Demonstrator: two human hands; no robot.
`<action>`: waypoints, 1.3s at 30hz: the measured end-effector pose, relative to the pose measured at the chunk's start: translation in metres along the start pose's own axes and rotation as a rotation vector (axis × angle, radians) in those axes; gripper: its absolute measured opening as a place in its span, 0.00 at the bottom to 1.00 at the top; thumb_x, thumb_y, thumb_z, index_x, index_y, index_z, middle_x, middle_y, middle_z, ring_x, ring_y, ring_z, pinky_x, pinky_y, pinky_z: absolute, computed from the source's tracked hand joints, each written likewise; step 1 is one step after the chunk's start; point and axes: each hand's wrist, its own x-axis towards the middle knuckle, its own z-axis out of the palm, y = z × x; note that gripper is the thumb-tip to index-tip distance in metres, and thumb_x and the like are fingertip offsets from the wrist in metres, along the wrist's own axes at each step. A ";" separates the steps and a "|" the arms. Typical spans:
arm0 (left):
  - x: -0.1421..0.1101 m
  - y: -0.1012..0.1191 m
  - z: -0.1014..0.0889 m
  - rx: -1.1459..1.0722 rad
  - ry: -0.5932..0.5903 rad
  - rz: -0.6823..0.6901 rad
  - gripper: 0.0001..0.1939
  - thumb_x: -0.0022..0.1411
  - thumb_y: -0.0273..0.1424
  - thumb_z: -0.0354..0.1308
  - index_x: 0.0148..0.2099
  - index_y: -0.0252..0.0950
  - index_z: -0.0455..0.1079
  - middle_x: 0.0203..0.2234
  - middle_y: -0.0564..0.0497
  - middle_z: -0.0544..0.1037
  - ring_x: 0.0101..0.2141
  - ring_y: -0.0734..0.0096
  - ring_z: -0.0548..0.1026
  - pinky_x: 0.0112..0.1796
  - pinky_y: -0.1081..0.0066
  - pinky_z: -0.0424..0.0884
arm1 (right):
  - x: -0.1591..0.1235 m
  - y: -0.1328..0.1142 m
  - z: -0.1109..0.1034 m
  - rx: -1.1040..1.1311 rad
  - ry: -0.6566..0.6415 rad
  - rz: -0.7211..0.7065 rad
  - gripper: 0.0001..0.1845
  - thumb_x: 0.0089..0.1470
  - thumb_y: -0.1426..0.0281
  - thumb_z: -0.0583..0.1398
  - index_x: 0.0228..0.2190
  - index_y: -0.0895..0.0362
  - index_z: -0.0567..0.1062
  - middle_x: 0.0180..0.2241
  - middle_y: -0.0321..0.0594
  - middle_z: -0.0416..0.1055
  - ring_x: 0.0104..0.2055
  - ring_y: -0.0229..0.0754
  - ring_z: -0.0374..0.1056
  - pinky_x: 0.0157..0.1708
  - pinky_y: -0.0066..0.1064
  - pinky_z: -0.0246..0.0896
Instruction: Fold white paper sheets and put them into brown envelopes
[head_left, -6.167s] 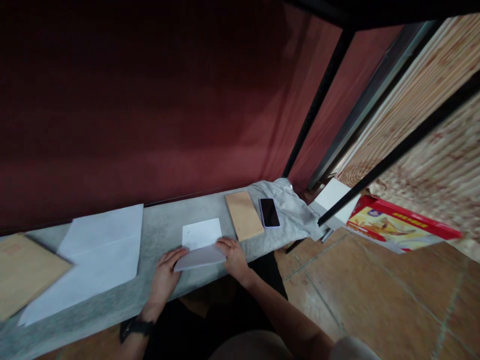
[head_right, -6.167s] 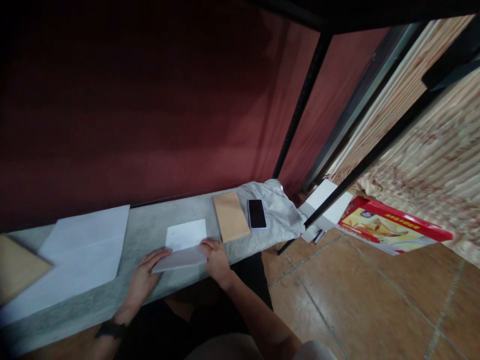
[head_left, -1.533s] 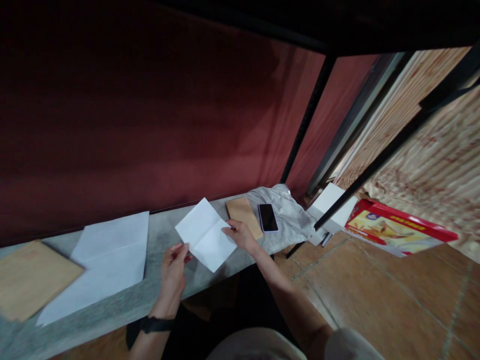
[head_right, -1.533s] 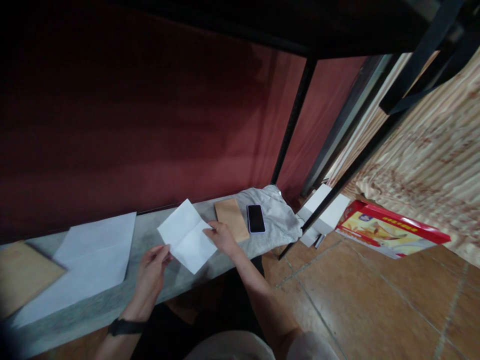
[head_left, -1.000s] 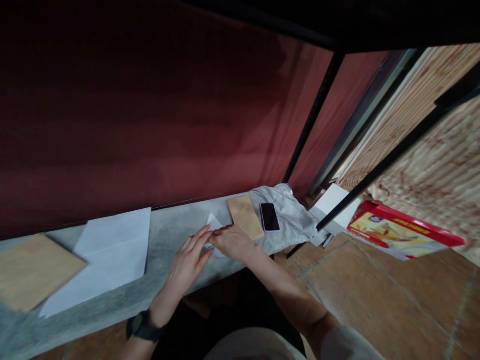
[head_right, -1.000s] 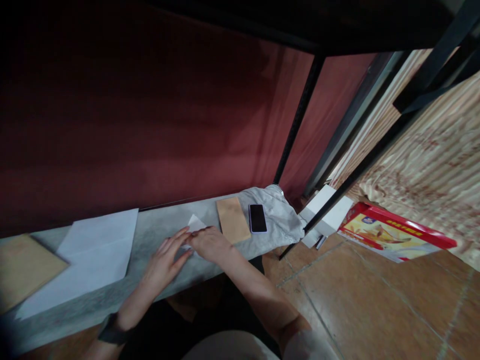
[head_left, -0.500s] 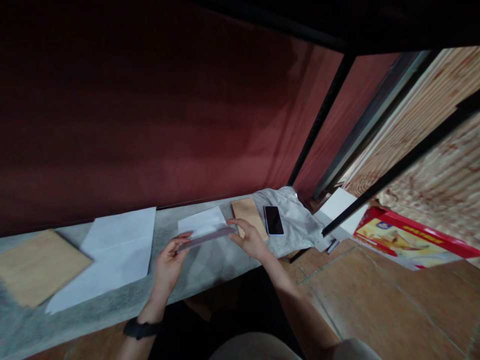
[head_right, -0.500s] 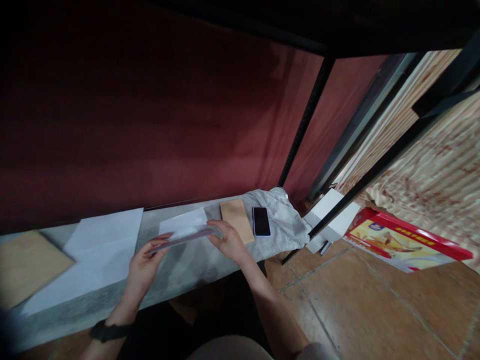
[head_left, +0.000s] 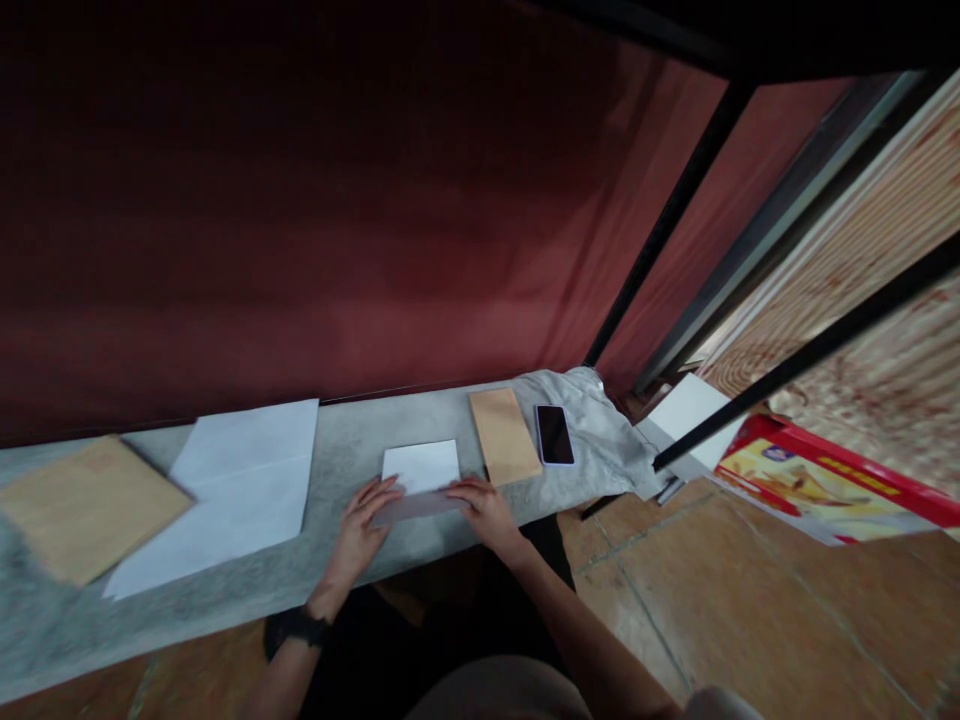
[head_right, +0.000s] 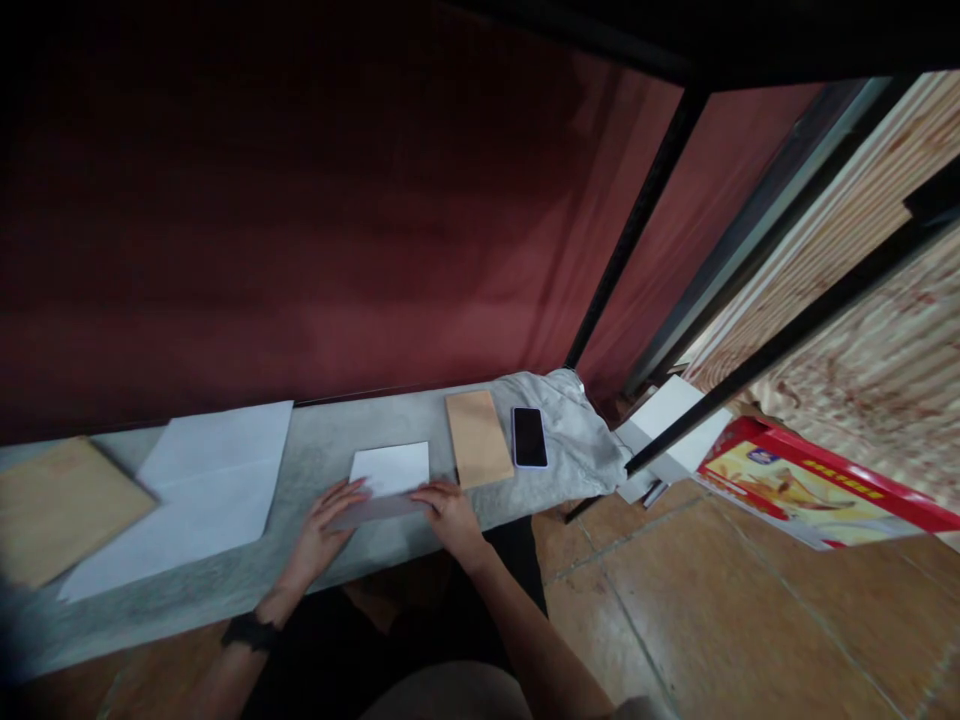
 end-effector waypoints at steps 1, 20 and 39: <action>-0.003 -0.004 -0.002 0.057 -0.005 0.029 0.13 0.52 0.36 0.61 0.41 0.43 0.79 0.51 0.44 0.80 0.58 0.51 0.70 0.61 0.43 0.61 | -0.001 0.001 0.002 -0.040 -0.019 -0.009 0.24 0.52 0.85 0.58 0.44 0.51 0.82 0.48 0.38 0.79 0.53 0.42 0.72 0.59 0.37 0.64; -0.007 -0.009 0.007 0.231 0.141 -0.087 0.24 0.59 0.55 0.53 0.34 0.41 0.77 0.40 0.41 0.81 0.46 0.51 0.75 0.52 0.51 0.69 | 0.005 0.008 0.034 -0.414 0.126 0.138 0.10 0.65 0.68 0.59 0.46 0.56 0.76 0.48 0.47 0.75 0.52 0.48 0.69 0.55 0.39 0.62; -0.003 0.009 0.021 0.581 0.168 -0.074 0.20 0.65 0.49 0.45 0.32 0.40 0.67 0.35 0.41 0.75 0.42 0.50 0.70 0.49 0.53 0.65 | 0.007 -0.003 0.047 -0.485 0.048 -0.018 0.24 0.68 0.65 0.54 0.62 0.54 0.66 0.66 0.46 0.60 0.65 0.51 0.58 0.64 0.47 0.52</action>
